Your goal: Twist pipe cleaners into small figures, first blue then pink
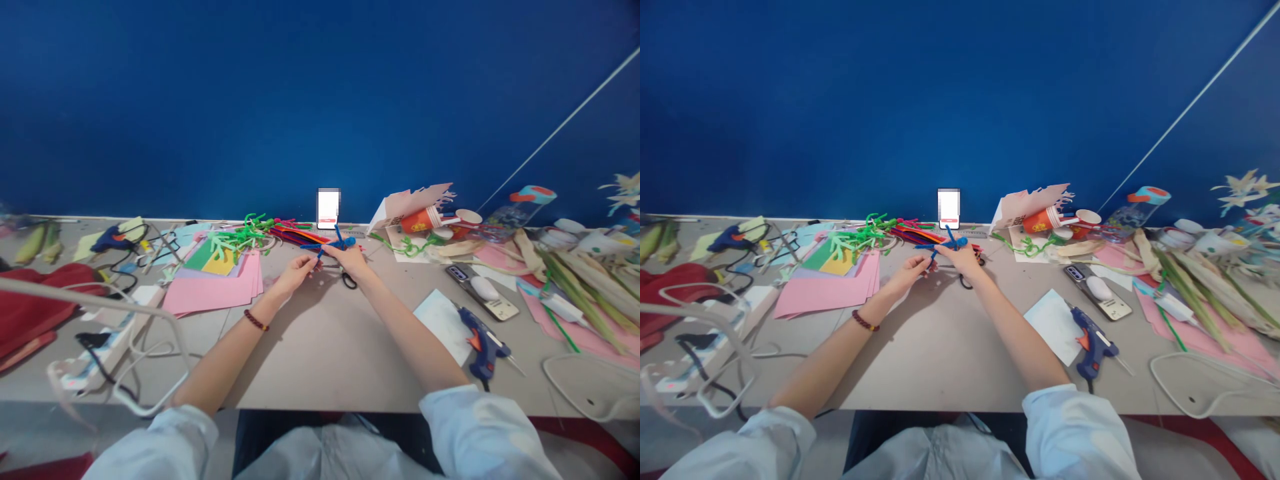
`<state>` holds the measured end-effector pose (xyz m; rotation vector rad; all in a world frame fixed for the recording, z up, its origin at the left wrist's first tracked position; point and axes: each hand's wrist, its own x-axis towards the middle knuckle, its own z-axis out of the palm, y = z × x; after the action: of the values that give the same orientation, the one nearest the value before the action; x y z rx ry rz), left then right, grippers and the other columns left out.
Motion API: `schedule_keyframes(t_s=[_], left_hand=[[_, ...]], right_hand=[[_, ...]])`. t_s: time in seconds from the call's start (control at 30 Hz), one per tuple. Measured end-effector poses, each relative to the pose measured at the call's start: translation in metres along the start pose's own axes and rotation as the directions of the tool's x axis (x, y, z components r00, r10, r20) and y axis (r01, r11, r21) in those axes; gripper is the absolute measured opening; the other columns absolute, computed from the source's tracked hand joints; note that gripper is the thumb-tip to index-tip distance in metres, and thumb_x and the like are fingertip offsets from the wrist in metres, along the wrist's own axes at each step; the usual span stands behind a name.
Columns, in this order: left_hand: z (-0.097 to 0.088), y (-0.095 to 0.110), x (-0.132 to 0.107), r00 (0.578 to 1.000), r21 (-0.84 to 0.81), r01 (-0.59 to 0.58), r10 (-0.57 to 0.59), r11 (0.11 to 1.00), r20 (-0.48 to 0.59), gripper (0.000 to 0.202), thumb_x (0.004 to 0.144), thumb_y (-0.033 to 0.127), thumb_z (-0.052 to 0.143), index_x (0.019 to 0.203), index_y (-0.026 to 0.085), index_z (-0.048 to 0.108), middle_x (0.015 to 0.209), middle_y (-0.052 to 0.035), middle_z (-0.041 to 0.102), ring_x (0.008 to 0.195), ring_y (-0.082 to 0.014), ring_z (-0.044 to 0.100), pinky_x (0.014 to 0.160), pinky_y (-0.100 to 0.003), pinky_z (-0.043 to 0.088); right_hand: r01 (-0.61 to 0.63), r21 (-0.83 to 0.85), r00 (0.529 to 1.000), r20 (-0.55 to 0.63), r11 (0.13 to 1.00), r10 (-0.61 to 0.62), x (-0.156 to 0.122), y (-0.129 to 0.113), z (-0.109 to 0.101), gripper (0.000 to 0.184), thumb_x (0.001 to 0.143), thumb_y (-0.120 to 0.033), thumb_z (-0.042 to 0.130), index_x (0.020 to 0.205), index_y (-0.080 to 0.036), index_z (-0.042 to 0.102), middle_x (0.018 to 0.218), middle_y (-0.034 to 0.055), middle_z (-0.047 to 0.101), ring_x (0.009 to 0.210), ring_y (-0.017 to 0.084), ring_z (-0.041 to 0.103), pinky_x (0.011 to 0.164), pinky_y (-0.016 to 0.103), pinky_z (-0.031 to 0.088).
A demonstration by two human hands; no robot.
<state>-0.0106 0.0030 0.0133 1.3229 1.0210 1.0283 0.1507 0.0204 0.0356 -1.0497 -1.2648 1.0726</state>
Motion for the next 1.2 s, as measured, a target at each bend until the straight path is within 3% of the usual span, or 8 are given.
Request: schedule_keyframes(t_s=[0.23, 0.47, 0.57, 0.77, 0.87, 0.93, 1.07, 1.2], left_hand=[[-0.001, -0.004, -0.001, 0.941, 0.379, -0.177, 0.269, 0.908, -0.205, 0.022, 0.072, 0.039, 0.064, 0.069, 0.018, 0.057, 0.068, -0.0004, 0.061, 0.063, -0.0129, 0.053, 0.058, -0.025, 0.039], [-0.004, 0.000, -0.009, 0.761, 0.761, -0.335, 0.636, 0.555, -0.128, 0.012, 0.075, 0.017, 0.059, 0.067, 0.019, 0.051, 0.073, -0.0020, 0.056, 0.078, -0.0180, 0.052, 0.068, -0.029, 0.041], [-0.005, 0.001, -0.011, 0.724, 0.790, -0.338, 0.678, 0.512, -0.129, 0.012, 0.072, 0.011, 0.057, 0.068, 0.019, 0.050, 0.075, -0.0026, 0.056, 0.082, -0.0192, 0.052, 0.071, -0.030, 0.041], [0.000, 0.007, -0.013, 0.838, 0.596, -0.298, 0.503, 0.745, -0.209, 0.011, 0.077, 0.028, 0.062, 0.082, 0.019, 0.059, 0.079, -0.0022, 0.060, 0.072, -0.0148, 0.052, 0.064, -0.026, 0.040], [0.003, 0.008, -0.010, 0.923, 0.343, -0.218, 0.307, 0.914, -0.233, 0.028, 0.071, 0.041, 0.067, 0.085, 0.018, 0.063, 0.077, -0.0018, 0.062, 0.064, -0.0125, 0.051, 0.059, -0.025, 0.039], [0.003, 0.008, -0.007, 0.973, 0.129, -0.136, 0.157, 0.982, -0.170, 0.035, 0.070, 0.048, 0.066, 0.083, 0.016, 0.065, 0.070, -0.0016, 0.061, 0.059, -0.0114, 0.051, 0.056, -0.025, 0.039], [0.002, 0.005, -0.004, 0.999, -0.196, 0.004, -0.013, 0.981, -0.044, 0.045, 0.071, 0.058, 0.061, 0.074, 0.013, 0.067, 0.064, -0.0039, 0.060, 0.056, -0.0114, 0.053, 0.053, -0.024, 0.039], [0.000, 0.003, -0.003, 0.998, -0.281, 0.042, -0.054, 0.959, -0.036, 0.042, 0.065, 0.054, 0.069, 0.070, 0.013, 0.065, 0.061, -0.0026, 0.058, 0.054, -0.0099, 0.051, 0.052, -0.024, 0.039]], right_hand=[[0.056, -0.108, 0.998, -0.005, 0.993, -0.057, -0.001, 0.005, 0.004, 0.028, 0.060, -0.040, 0.073, 0.068, -0.020, 0.056, 0.065, -0.0020, 0.059, 0.064, 0.015, 0.054, 0.066, 0.029, 0.044], [0.002, -0.078, 0.999, -0.040, 0.997, -0.005, -0.005, 0.008, 0.012, 0.031, 0.059, -0.040, 0.073, 0.063, -0.020, 0.050, 0.057, -0.0042, 0.053, 0.056, 0.013, 0.050, 0.059, 0.027, 0.042], [-0.055, -0.016, 0.998, -0.040, 0.998, 0.054, -0.006, 0.006, 0.016, 0.032, 0.057, -0.041, 0.075, 0.062, -0.020, 0.051, 0.056, -0.0037, 0.054, 0.055, 0.013, 0.051, 0.056, 0.027, 0.042], [-0.113, 0.103, 0.992, -0.052, 0.988, 0.119, -0.006, 0.001, 0.014, 0.030, 0.056, -0.039, 0.076, 0.065, -0.020, 0.054, 0.060, -0.0018, 0.058, 0.058, 0.014, 0.055, 0.057, 0.028, 0.046], [-0.102, 0.129, 0.991, -0.068, 0.986, 0.112, -0.004, 0.000, 0.009, 0.029, 0.056, -0.038, 0.077, 0.067, -0.020, 0.056, 0.063, -0.0013, 0.060, 0.062, 0.015, 0.057, 0.062, 0.030, 0.047], [-0.084, 0.134, 0.994, -0.057, 0.987, 0.092, -0.002, 0.001, 0.005, 0.029, 0.056, -0.038, 0.077, 0.068, -0.021, 0.057, 0.065, -0.0012, 0.061, 0.064, 0.015, 0.058, 0.065, 0.031, 0.048], [-0.049, 0.119, 0.999, -0.005, 0.992, 0.050, 0.002, 0.004, 0.000, 0.029, 0.058, -0.040, 0.077, 0.069, -0.021, 0.058, 0.065, -0.0018, 0.062, 0.065, 0.016, 0.059, 0.069, 0.031, 0.049], [-0.013, 0.076, 0.999, 0.033, 0.997, 0.011, 0.004, 0.006, -0.004, 0.029, 0.059, -0.042, 0.076, 0.071, -0.021, 0.060, 0.067, -0.0010, 0.063, 0.066, 0.016, 0.060, 0.070, 0.032, 0.048]])
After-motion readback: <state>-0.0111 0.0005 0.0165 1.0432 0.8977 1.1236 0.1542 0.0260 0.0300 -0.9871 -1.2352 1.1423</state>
